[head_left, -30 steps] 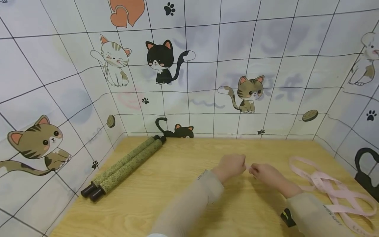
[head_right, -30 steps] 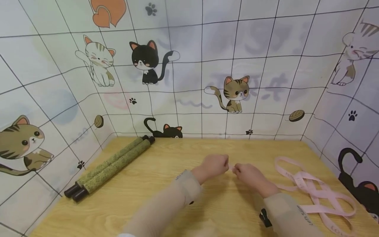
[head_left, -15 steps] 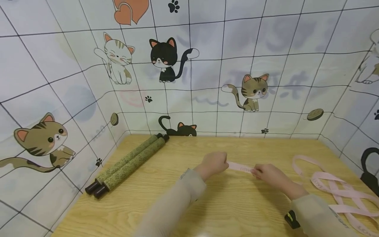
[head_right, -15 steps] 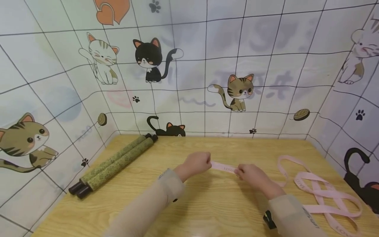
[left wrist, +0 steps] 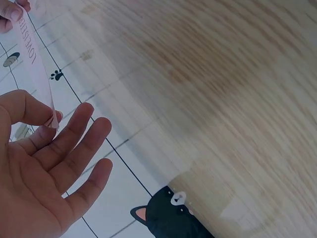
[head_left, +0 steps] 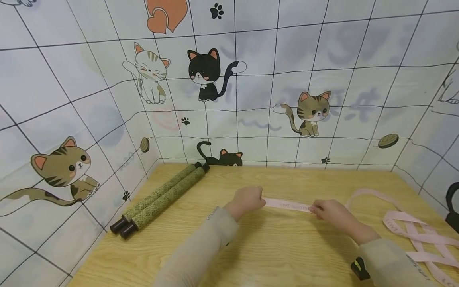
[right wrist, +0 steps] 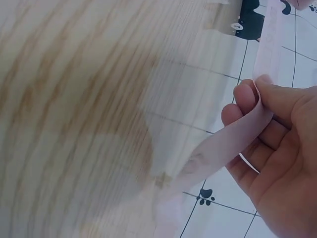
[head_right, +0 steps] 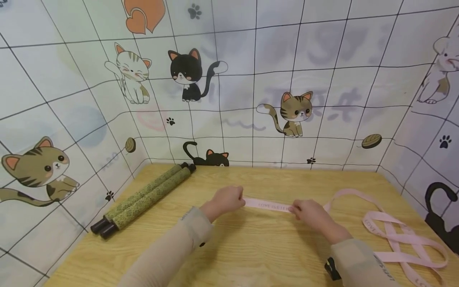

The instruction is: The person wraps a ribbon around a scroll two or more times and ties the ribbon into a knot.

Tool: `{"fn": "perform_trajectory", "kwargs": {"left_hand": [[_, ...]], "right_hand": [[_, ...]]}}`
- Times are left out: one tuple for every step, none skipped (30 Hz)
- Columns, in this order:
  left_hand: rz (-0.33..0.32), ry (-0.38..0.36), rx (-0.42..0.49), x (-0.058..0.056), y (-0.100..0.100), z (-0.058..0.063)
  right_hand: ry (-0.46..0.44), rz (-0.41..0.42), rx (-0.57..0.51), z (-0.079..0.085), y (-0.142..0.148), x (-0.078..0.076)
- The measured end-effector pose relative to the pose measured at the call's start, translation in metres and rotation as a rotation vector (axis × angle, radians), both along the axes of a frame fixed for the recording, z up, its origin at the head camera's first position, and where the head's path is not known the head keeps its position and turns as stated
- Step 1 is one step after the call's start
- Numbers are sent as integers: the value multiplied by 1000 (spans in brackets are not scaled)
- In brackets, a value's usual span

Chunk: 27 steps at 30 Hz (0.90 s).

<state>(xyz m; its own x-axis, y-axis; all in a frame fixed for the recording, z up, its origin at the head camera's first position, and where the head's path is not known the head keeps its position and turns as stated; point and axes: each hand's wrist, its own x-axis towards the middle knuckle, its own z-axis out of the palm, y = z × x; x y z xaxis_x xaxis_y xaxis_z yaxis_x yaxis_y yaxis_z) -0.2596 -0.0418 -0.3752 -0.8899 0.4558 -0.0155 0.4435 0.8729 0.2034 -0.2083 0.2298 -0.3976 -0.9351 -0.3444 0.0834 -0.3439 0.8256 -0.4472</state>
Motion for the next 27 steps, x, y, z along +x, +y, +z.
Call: {"fn": "perform_trajectory", "kwargs": {"left_hand": [[8, 2, -4, 0, -3, 0], [18, 7, -3, -1, -6, 0], [26, 13, -2, -2, -9, 0], [36, 23, 0, -2, -13, 0], [43, 31, -4, -3, -17, 0], [50, 35, -2, -4, -22, 1], [58, 40, -5, -5, -26, 2], [65, 42, -6, -6, -31, 2], [72, 44, -12, -7, -37, 3], [83, 42, -16, -8, -42, 3], [93, 37, -20, -9, -48, 3], [103, 35, -22, -10, -54, 3], [113, 38, -29, -10, -60, 2], [122, 37, -29, -11, -67, 2], [133, 33, -24, -11, -73, 1], [142, 35, -22, -12, -79, 0], [149, 35, -22, -11, -85, -1], [158, 33, -14, -11, -91, -2], [166, 28, -12, -11, -96, -2], [176, 19, 1, -10, -102, -3], [189, 9, 11, -10, -108, -3], [198, 3, 21, -9, -114, -4], [211, -11, 32, -9, -119, -4], [229, -12, 32, -9, -125, -4], [246, -4, 20, -9, -130, -4], [261, 2, 13, -8, -135, -4], [275, 9, -2, -7, -140, -3]], "right_hand": [[6, 3, 0, 0, 1, 1], [13, 6, 4, 0, 3, 2], [18, 6, 4, 0, 4, 2], [24, 6, 6, 1, 6, 3], [29, 5, 10, 1, 7, 4], [34, 5, 14, 1, 9, 4], [37, 4, 18, 1, 10, 5], [42, 5, 26, 1, 12, 5], [47, 4, 30, 1, 14, 5], [49, 1, 36, 1, 16, 5], [49, -4, 38, 1, 19, 6], [50, -9, 40, 1, 21, 6], [50, -16, 42, 0, 23, 6], [52, -22, 44, 0, 25, 7], [50, -31, 44, 0, 27, 7], [48, -39, 45, -1, 29, 8], [47, -45, 44, -1, 31, 8], [48, -48, 48, -2, 33, 9], [47, -52, 51, -2, 35, 9], [40, -59, 52, -3, 37, 10], [37, -64, 55, -4, 38, 11], [34, -71, 61, -4, 40, 11], [34, -74, 64, -5, 42, 12], [35, -77, 68, -6, 45, 12], [34, -79, 69, -6, 47, 13], [37, -80, 69, -7, 49, 13], [41, -79, 72, -8, 52, 13]]}}
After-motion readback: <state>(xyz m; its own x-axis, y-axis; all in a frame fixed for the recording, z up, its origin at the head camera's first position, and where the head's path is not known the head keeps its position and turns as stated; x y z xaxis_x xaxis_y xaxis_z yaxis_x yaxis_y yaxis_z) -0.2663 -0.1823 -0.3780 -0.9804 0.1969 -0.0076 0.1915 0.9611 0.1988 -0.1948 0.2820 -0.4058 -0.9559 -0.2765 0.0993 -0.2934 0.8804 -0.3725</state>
